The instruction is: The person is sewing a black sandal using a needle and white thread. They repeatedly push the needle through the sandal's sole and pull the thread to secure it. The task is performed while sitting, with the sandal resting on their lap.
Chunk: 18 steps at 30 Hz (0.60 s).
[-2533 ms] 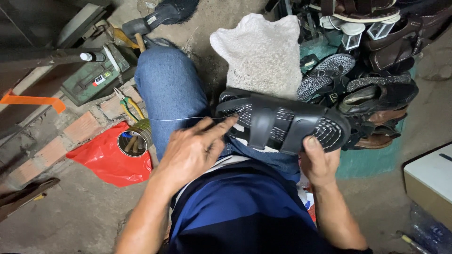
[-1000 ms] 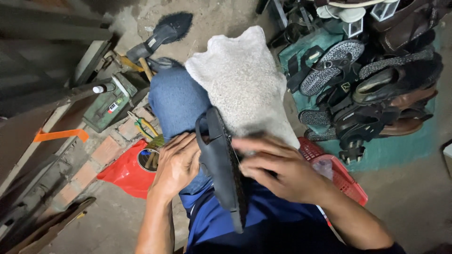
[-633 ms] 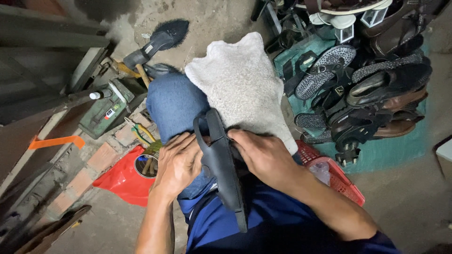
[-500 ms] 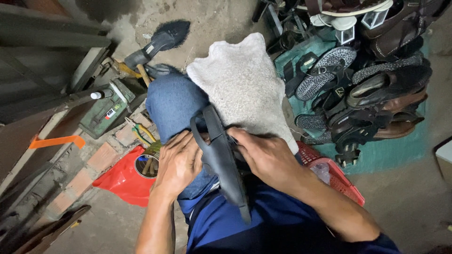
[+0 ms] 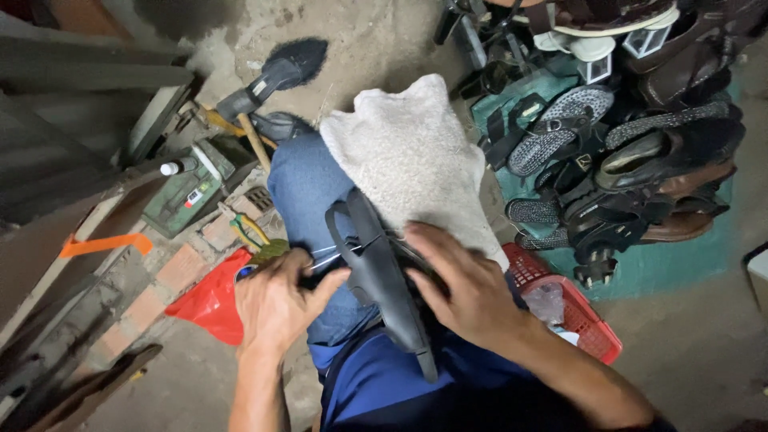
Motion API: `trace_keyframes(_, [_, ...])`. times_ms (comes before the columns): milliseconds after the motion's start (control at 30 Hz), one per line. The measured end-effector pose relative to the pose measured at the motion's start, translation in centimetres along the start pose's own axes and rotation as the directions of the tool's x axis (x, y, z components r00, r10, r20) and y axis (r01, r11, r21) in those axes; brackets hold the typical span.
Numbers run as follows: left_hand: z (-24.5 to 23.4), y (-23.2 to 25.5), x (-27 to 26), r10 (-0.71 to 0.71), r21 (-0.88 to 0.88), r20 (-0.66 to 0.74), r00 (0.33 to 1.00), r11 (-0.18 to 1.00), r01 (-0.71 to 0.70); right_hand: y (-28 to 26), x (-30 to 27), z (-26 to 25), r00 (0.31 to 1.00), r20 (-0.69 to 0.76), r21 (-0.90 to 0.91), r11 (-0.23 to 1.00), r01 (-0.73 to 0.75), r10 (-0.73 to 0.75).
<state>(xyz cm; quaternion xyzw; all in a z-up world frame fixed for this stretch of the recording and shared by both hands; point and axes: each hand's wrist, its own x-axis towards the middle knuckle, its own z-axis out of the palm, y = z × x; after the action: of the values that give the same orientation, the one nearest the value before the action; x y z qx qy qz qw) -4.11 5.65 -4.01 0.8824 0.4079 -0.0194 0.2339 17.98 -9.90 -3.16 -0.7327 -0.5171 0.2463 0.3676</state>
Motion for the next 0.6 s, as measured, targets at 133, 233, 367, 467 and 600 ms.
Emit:
trace_keyframes(133, [-0.7,-1.7,-1.4,-0.341,0.245,0.216,0.915,0.926,0.288,1.5,-2.3,-1.6,0.982,0.150,-0.022,0.994,-0.109,0.111])
trace_keyframes(233, [-0.7,-1.3,-1.3,-0.386,0.203,0.225,0.894,0.916,0.345,1.5,-2.8,-3.2,0.981,0.194,0.095,0.995,-0.042,0.023])
trace_keyframes(367, [-0.6,0.8,-0.4,-0.119,-0.196,0.148,0.982,0.969,0.148,0.7,-2.8,-5.2,0.948,0.313,0.317,0.934,-0.166,0.062])
trace_keyframes(467, [-0.7,1.1,-0.2,-0.162,-0.372,0.255,0.953,0.893,0.251,0.5,-3.0,-6.1,0.928,0.372,0.320,0.934,-0.160,0.031])
trace_keyframes(600, [-0.8,0.6,-0.4,-0.185,-0.563,0.393,0.901,0.726,0.395,2.1,-5.3,-6.1,0.960,0.279,0.667,0.726,-0.165,-0.038])
